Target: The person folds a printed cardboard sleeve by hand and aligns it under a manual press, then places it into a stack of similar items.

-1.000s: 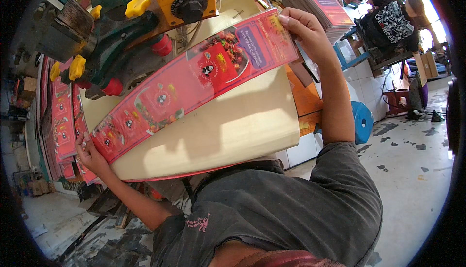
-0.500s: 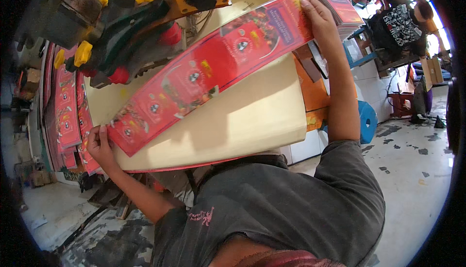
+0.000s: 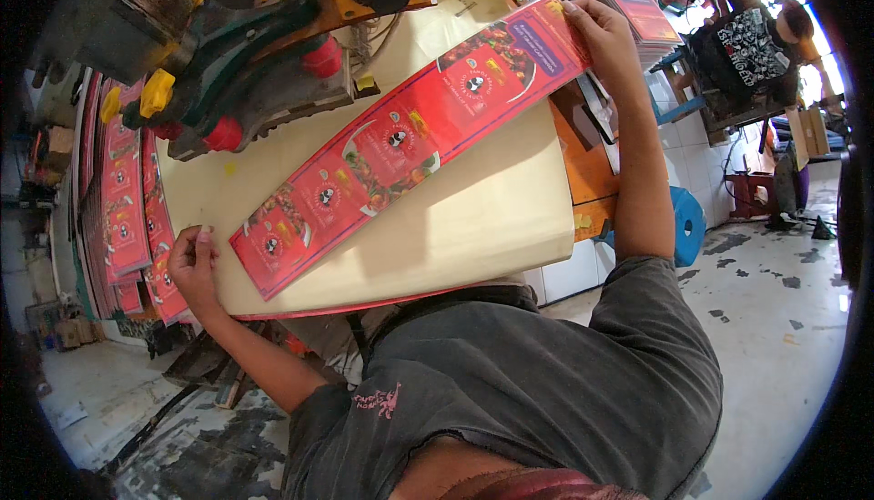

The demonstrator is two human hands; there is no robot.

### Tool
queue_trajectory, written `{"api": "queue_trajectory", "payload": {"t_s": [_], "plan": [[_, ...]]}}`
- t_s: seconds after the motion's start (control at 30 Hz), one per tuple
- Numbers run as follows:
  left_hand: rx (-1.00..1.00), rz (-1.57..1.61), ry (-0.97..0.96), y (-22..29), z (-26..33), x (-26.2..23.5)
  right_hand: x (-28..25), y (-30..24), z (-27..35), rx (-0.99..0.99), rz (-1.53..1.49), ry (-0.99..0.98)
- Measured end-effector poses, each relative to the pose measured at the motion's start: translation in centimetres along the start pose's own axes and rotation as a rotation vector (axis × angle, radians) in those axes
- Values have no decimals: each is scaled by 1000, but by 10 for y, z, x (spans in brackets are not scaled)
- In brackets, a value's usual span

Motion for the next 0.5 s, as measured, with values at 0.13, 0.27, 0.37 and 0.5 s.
{"api": "queue_trajectory", "payload": {"t_s": [0.13,0.27,0.37,0.5], "plan": [[-6,-36,-39,2,1,2,-2,4,-1,41,-254,-17],[15,-13,-55,3,2,3,3,-5,4,65,-468,-8],[12,-62,-54,9,3,4,2,-9,3,53,-564,13],[149,-99,-119,24,4,10,3,-12,3,53,-662,8]]}}
Point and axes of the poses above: each hand's wrist, its own z-axis away from the middle knuckle, its own x-axis out of the palm, y = z × x, the point moved 6 cm from there along -z, towards the middle knuckle, and after that the axes turned 12 degrees about -z, right-handed, at the moved point
